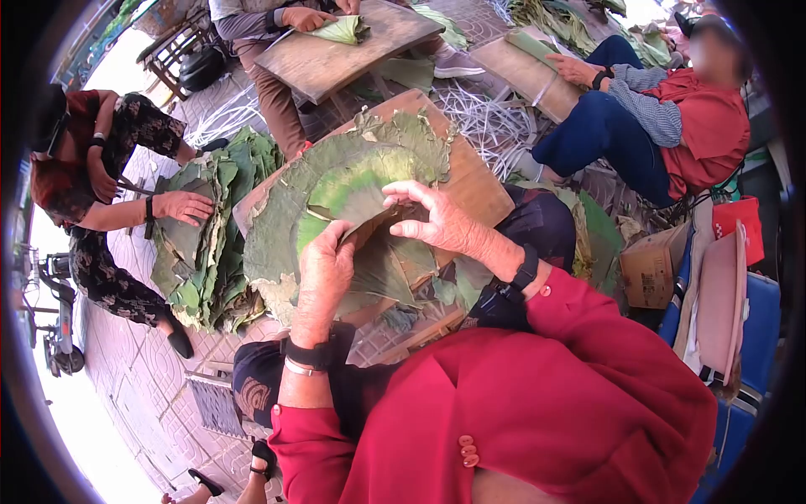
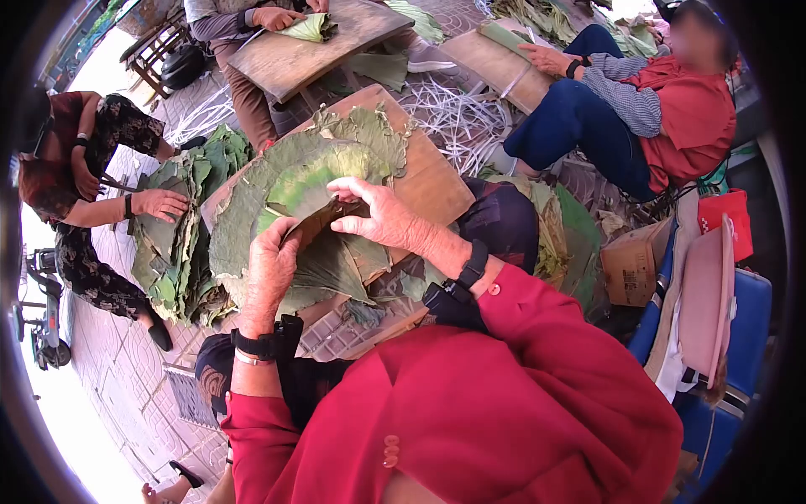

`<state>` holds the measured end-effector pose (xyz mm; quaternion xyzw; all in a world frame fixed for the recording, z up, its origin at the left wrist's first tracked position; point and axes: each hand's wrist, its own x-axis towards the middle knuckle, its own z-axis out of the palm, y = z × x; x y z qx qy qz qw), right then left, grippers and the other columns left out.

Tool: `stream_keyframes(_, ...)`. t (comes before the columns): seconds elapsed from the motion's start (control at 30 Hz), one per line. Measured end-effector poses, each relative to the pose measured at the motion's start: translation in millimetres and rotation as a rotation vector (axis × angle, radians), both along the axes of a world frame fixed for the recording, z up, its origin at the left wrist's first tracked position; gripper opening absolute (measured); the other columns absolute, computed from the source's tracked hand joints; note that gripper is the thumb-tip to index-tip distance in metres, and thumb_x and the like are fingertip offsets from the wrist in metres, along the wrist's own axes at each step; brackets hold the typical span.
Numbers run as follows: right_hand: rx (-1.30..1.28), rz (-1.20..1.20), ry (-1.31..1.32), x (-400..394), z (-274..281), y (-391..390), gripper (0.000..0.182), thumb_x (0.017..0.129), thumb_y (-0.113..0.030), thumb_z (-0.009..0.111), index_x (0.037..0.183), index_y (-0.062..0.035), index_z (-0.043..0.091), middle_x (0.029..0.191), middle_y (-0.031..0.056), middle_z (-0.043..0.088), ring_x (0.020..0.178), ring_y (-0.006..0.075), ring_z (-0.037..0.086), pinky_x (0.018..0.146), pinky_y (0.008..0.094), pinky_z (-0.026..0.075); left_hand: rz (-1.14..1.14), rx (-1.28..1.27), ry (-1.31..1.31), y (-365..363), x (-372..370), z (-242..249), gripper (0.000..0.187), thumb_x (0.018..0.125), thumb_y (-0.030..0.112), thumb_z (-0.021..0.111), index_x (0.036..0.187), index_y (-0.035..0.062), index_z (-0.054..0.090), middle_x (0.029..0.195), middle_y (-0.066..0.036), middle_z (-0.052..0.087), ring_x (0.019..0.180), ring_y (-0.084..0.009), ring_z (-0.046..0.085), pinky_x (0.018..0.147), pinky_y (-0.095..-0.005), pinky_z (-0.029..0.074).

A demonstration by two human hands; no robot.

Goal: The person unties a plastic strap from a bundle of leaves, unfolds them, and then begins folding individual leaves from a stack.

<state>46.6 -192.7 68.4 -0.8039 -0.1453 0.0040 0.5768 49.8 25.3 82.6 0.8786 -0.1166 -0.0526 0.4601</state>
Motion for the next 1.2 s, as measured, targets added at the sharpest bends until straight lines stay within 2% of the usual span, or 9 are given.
stream_keyframes(0.1,-0.146,0.058,-0.118,-2.7,1.6,0.8,0.058,0.074,-0.022,0.074,0.124,-0.0094,0.048,0.109,0.0121,0.059,0.101,0.0241,0.058,0.091,0.035,0.045,-0.046,-0.068,0.012,-1.9,-0.4,5.0,0.015,0.083,0.006,0.059,0.098,0.0042,0.061,0.082,-0.017,0.064,0.077,-0.031,0.064,0.069,-0.034,0.049)
stream_keyframes(0.17,-0.003,0.057,0.083,-5.5,3.8,2.5,0.04,0.077,-0.015,0.071,0.113,-0.007,0.056,0.1,0.0091,0.063,0.092,0.0181,0.06,0.086,0.0289,0.046,-0.089,-0.157,0.089,-5.1,-2.9,13.2,0.011,0.086,0.0,0.056,0.096,-0.0009,0.06,0.077,-0.003,0.06,0.074,-0.0081,0.052,0.07,-0.0245,0.046)
stream_keyframes(0.27,0.009,0.031,0.11,-7.7,28.0,-6.0,0.02,0.082,-0.005,0.065,0.101,-0.0051,0.061,0.09,0.005,0.064,0.085,0.0101,0.058,0.082,0.0238,0.045,-0.062,-0.105,-0.009,-1.9,-1.8,16.2,0.02,0.079,0.003,0.062,0.099,0.0057,0.061,0.081,-0.016,0.065,0.076,-0.0263,0.065,0.07,-0.0322,0.049)
stream_keyframes(0.4,0.22,-0.123,-0.032,-10.9,63.3,-58.4,0.012,0.086,-0.002,0.059,0.098,-0.0032,0.063,0.084,-0.002,0.061,0.08,0.0045,0.053,0.074,0.0212,0.044,0.004,0.068,-0.154,8.3,1.1,17.6,0.024,0.076,0.002,0.063,0.1,0.0058,0.061,0.079,-0.013,0.063,0.071,-0.0158,0.06,0.069,-0.0275,0.048)
stream_keyframes(0.57,0.105,-0.763,0.05,-53.6,77.3,-186.1,0.01,0.086,-0.012,0.062,0.09,-0.0039,0.064,0.083,-0.0032,0.061,0.075,0.0033,0.052,0.071,0.0199,0.044,-0.024,-0.039,-0.149,15.3,0.1,0.6,0.017,0.088,0.009,0.06,0.1,-0.0016,0.06,0.08,-0.004,0.061,0.071,-0.0121,0.053,0.07,-0.0261,0.046)
stream_keyframes(0.63,0.349,-0.968,-0.031,-97.2,57.1,-253.3,0.015,0.086,-0.017,0.063,0.093,-0.003,0.063,0.085,-0.0009,0.062,0.076,0.0049,0.054,0.07,0.0216,0.044,-0.027,-0.04,-0.126,12.8,-4.8,-4.7,0.016,0.088,0.009,0.059,0.1,-0.0021,0.06,0.082,-0.004,0.061,0.072,-0.011,0.052,0.071,-0.0254,0.045)
stream_keyframes(0.9,0.208,-1.41,-0.017,-195.6,-15.0,-343.3,0.03,0.085,-0.021,0.064,0.098,0.0057,0.061,0.087,0.0041,0.064,0.077,0.0106,0.056,0.068,0.0267,0.047,-0.107,-0.008,0.012,4.4,-5.8,-13.4,0.015,0.091,0.012,0.057,0.099,-0.0008,0.059,0.08,-0.001,0.057,0.071,-0.0092,0.05,0.066,-0.0231,0.044)
stream_keyframes(1.07,-0.187,-1.376,0.296,-206.0,-58.4,-350.9,0.03,0.083,-0.023,0.064,0.095,0.0048,0.062,0.081,0.0087,0.064,0.076,0.0109,0.054,0.07,0.0294,0.046,-0.135,-0.022,0.037,0.8,-3.8,-33.1,0.016,0.091,0.014,0.057,0.097,-0.0006,0.059,0.075,-0.002,0.055,0.067,-0.0089,0.05,0.063,-0.0223,0.044)
stream_keyframes(1.2,0.032,-1.39,0.148,-206.7,-95.0,-341.4,0.024,0.084,-0.022,0.064,0.09,0.0009,0.064,0.076,-0.0009,0.06,0.071,0.0062,0.049,0.066,0.0266,0.044,-0.176,0.04,0.032,-3.7,-4.9,-35.8,0.016,0.092,0.015,0.056,0.096,-0.0008,0.059,0.075,-0.001,0.055,0.066,-0.0089,0.05,0.063,-0.0223,0.044)
